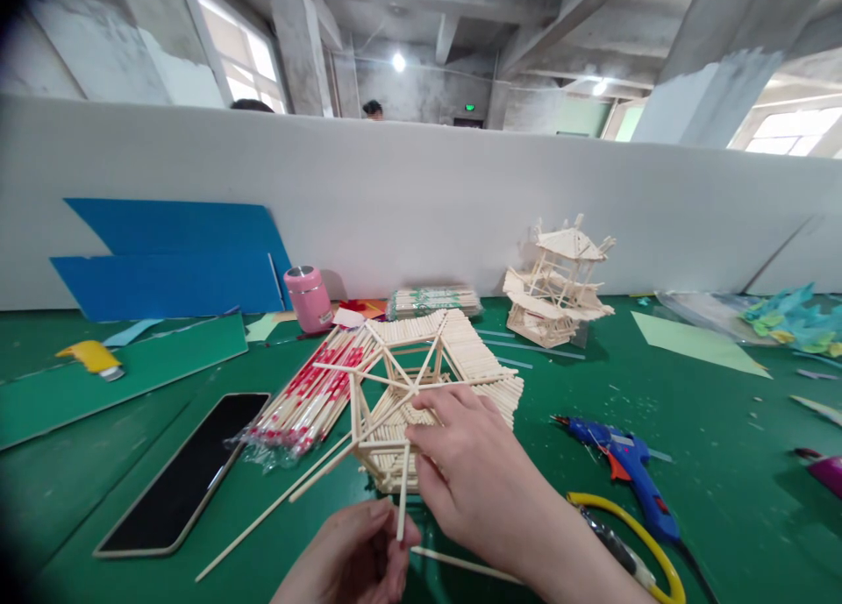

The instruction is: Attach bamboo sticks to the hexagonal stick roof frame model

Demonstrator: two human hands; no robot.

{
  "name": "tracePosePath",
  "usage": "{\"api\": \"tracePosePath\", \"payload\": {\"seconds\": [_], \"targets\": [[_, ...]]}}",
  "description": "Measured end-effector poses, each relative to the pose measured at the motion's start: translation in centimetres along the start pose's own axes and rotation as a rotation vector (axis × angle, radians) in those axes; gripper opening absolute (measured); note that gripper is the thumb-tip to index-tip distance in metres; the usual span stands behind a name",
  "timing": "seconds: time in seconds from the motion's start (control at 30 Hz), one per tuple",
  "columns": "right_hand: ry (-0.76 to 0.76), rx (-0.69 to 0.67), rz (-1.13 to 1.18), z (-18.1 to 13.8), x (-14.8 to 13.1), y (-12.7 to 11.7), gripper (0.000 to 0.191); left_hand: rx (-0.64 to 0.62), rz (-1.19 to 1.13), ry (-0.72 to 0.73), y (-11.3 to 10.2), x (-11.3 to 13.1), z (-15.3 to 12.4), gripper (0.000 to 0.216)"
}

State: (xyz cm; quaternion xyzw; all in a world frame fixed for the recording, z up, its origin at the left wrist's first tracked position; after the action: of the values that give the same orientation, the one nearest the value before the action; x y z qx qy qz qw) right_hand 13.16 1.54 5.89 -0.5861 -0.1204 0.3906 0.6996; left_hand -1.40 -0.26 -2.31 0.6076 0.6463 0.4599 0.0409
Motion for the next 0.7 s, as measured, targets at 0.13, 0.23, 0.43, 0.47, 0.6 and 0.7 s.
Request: {"api": "tracePosePath", "payload": {"seconds": [0.13,0.23,0.43,0.47,0.6,0.7], "targets": [[0.0,0.01,0.01,0.0,-0.1,0.0,0.024,0.003,-0.004,-0.01,-0.1,-0.1,0.1,0.032],[-0.006,0.025,0.014,0.0,-0.1,0.1,0.025,-0.012,0.0,0.007,-0.2,-0.1,0.2,0.033],[-0.013,0.044,0.008,-0.1,-0.1,-0.1,0.019,-0.008,-0.011,-0.014,-0.1,-0.1,0.1,0.031],[-0.013,0.052,0.01,-0.1,-0.1,-0.3,0.02,-0.016,-0.017,-0.009,-0.1,-0.2,0.0,0.031],[-0.041,0.198,0.028,-0.9,0.2,-1.0,0.03,-0.049,-0.067,0.024,-0.2,-0.3,0.1,0.03],[-0.026,0.54,0.063,-2.5,0.2,-1.3,0.033,-0.02,-0.089,0.024,-0.1,-0.4,0.1,0.033]]}}
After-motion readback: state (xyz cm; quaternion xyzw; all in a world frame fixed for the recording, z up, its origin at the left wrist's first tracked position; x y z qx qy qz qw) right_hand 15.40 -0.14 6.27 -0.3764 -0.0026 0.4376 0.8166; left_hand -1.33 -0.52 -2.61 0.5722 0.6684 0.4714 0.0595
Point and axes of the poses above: each hand's wrist, its own z-axis towards the middle knuckle, its own y-axis out of the palm, x = y × z, the point moved 1 cm from there along z, towards the middle knuckle, and after that the axes turned 13 degrees about -y, right-handed, at the moved point
